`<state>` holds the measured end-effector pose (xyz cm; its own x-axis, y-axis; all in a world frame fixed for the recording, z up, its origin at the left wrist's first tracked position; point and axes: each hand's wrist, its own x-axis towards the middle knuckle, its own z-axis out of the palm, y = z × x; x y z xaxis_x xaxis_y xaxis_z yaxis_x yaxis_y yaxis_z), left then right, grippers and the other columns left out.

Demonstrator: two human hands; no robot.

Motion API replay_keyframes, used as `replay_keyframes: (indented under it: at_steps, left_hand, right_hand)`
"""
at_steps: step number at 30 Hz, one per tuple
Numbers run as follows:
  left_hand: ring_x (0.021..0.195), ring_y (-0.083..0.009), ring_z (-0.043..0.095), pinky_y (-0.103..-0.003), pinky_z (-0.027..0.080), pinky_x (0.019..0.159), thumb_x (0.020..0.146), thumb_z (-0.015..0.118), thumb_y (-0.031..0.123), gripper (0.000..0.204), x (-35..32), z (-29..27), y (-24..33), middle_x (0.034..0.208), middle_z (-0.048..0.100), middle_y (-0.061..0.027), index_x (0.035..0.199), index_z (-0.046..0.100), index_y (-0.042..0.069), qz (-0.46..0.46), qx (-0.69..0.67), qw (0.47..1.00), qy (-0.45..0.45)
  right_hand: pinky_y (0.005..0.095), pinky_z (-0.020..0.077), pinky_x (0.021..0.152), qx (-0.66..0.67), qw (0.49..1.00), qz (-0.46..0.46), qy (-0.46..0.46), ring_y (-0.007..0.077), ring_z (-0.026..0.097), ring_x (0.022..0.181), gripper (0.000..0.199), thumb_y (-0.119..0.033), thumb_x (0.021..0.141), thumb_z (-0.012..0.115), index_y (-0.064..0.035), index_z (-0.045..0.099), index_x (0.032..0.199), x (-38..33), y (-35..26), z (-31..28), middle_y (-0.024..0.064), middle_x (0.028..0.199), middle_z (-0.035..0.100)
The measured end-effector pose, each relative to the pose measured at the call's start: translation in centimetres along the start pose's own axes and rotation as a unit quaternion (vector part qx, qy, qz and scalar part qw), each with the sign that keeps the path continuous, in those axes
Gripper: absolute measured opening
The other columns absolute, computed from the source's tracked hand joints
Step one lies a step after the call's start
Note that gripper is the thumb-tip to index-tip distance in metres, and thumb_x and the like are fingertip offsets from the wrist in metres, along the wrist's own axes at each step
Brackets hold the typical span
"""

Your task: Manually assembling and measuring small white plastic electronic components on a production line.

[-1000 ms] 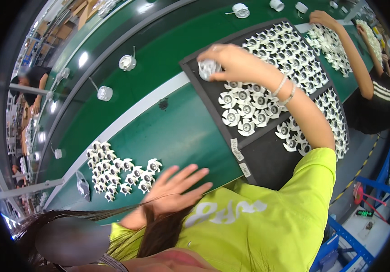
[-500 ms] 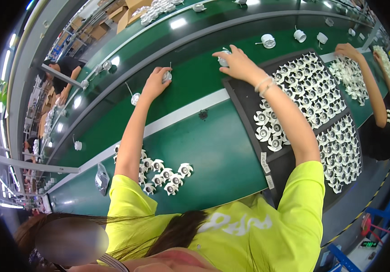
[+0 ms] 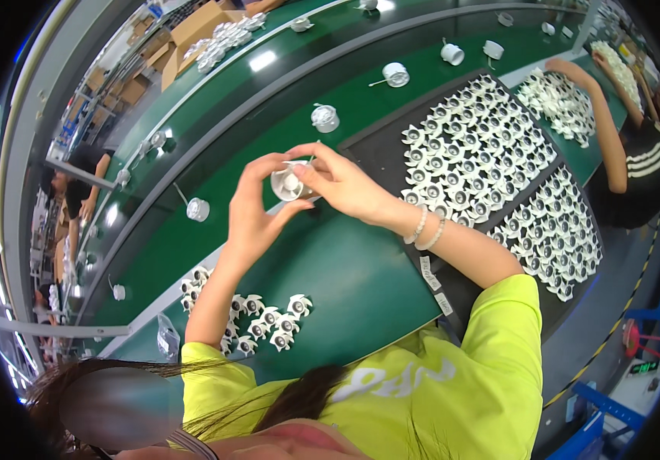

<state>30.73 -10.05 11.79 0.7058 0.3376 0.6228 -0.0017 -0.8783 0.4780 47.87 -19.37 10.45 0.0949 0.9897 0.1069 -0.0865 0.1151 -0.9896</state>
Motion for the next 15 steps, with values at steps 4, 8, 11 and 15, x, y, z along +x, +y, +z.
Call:
replay_keyframes:
  at_steps: [4,8,11,15]
  left_hand:
    - [0.099,-0.0225,0.063,-0.034,0.053,0.085,0.077,0.081,0.009,0.043,-0.1,-1.5,1.5,0.118,0.063,-0.0077,0.117,0.065,0.005,0.02,0.101,0.994,0.032]
    - [0.094,-0.0195,0.063,-0.031,0.053,0.08,0.078,0.079,0.007,0.033,-0.3,-2.3,2.1,0.11,0.066,-0.0048,0.109,0.07,0.006,0.057,0.158,0.986,0.022]
    - [0.086,-0.0179,0.063,-0.029,0.053,0.074,0.079,0.077,0.005,0.028,0.0,-2.9,2.9,0.103,0.068,-0.0024,0.107,0.072,0.006,0.075,0.205,0.976,0.005]
    - [0.081,-0.0172,0.062,-0.028,0.053,0.07,0.079,0.078,0.005,0.028,-0.1,-3.4,3.1,0.098,0.069,-0.0019,0.107,0.072,0.006,0.079,0.205,0.975,0.005]
  right_hand:
    - [0.029,0.0526,0.088,0.067,0.997,-0.027,0.006,0.0149,0.062,0.102,0.035,-0.018,0.104,0.056,-0.0053,0.049,0.137,-0.5,-0.1,0.4,0.0106,0.117,0.063]
    - [0.0289,0.0524,0.09,0.06,0.998,-0.011,-0.023,0.0152,0.062,0.103,0.034,-0.017,0.104,0.057,-0.005,0.05,0.134,-0.7,-1.1,0.7,0.0107,0.117,0.063]
    - [0.0288,0.052,0.091,0.004,1.0,-0.015,-0.024,0.0148,0.062,0.103,0.034,-0.016,0.103,0.058,-0.0043,0.049,0.134,-0.6,-1.7,1.0,0.0107,0.117,0.063]
    - [0.0282,0.0514,0.091,-0.001,0.999,-0.023,-0.04,0.0142,0.062,0.103,0.034,-0.012,0.102,0.059,-0.0033,0.049,0.133,-0.9,-1.4,1.5,0.0106,0.118,0.062]
